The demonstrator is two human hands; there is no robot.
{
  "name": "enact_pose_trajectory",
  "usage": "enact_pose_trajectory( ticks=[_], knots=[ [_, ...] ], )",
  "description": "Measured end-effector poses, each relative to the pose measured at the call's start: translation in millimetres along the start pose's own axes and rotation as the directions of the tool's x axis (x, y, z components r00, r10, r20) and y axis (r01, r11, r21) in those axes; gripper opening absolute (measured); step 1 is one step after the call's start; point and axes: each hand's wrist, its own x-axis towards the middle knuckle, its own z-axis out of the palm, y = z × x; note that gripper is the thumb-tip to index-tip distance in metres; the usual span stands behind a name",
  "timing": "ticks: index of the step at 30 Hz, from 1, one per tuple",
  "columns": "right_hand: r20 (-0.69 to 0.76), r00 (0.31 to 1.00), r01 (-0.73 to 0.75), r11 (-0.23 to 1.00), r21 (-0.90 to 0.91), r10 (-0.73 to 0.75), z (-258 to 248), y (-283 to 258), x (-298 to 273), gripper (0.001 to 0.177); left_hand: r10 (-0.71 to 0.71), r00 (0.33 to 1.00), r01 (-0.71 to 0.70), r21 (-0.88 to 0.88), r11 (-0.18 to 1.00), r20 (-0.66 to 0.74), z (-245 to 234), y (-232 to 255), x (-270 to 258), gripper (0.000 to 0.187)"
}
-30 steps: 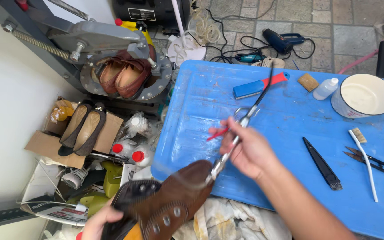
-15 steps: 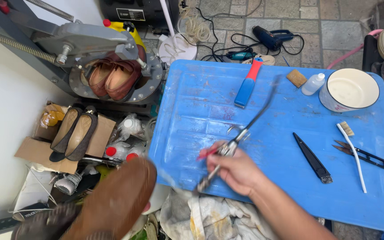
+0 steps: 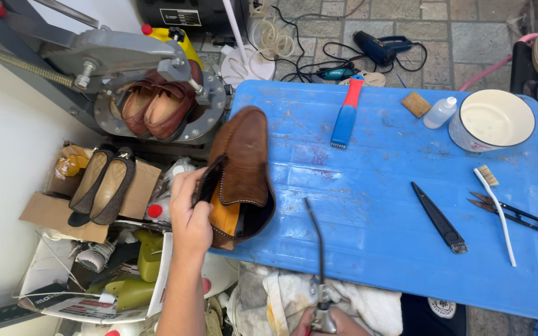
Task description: The person cleans a brown leather shoe using a toothbrush and a white cloth. They scrub the exterior and interior surfaces, wipe the shoe, and place it into a blue basket.
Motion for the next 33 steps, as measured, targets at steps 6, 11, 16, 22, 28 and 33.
enact_pose_trajectory(
  ticks=[6, 11, 16, 22, 28, 33],
  knots=[
    [-0.009, 0.995, 0.104, 0.989, 0.109, -0.103, -6, 23, 1, 0.015, -0.328, 0.908, 0.371, -0.136, 0.919, 0.262, 7, -40, 30, 0.05],
    [0.024, 0.964, 0.255, 0.946, 0.2, -0.265, -4, 55, 18, 0.015, -0.409, 0.863, 0.43, -0.006, 0.903, 0.296, 4, -33, 36, 0.047],
    [0.005, 0.914, 0.387, 0.877, 0.284, -0.405, -3, 42, 15, 0.015, -0.108, 0.992, 0.123, 0.384, 0.915, -0.061, -2, 38, 23, 0.033],
    [-0.462, 0.856, 0.363, 0.907, 0.213, -0.234, 13, 2, -1, 0.02, -0.385, 0.806, 0.276, 0.29, 0.916, 0.45, 2, 114, -36, 0.018],
    [-0.647, 0.703, 0.586, 0.756, 0.29, -0.297, 17, -106, -24, 0.025, -0.094, 0.402, -0.063, 0.131, 0.989, 0.911, 26, 97, -88, 0.039],
    [-0.617, 0.537, 0.787, 0.605, 0.122, -0.575, 7, -152, -10, 0.02, -0.302, 0.45, 0.485, 0.054, 0.873, 0.841, 65, 78, -125, 0.034]
  ],
)
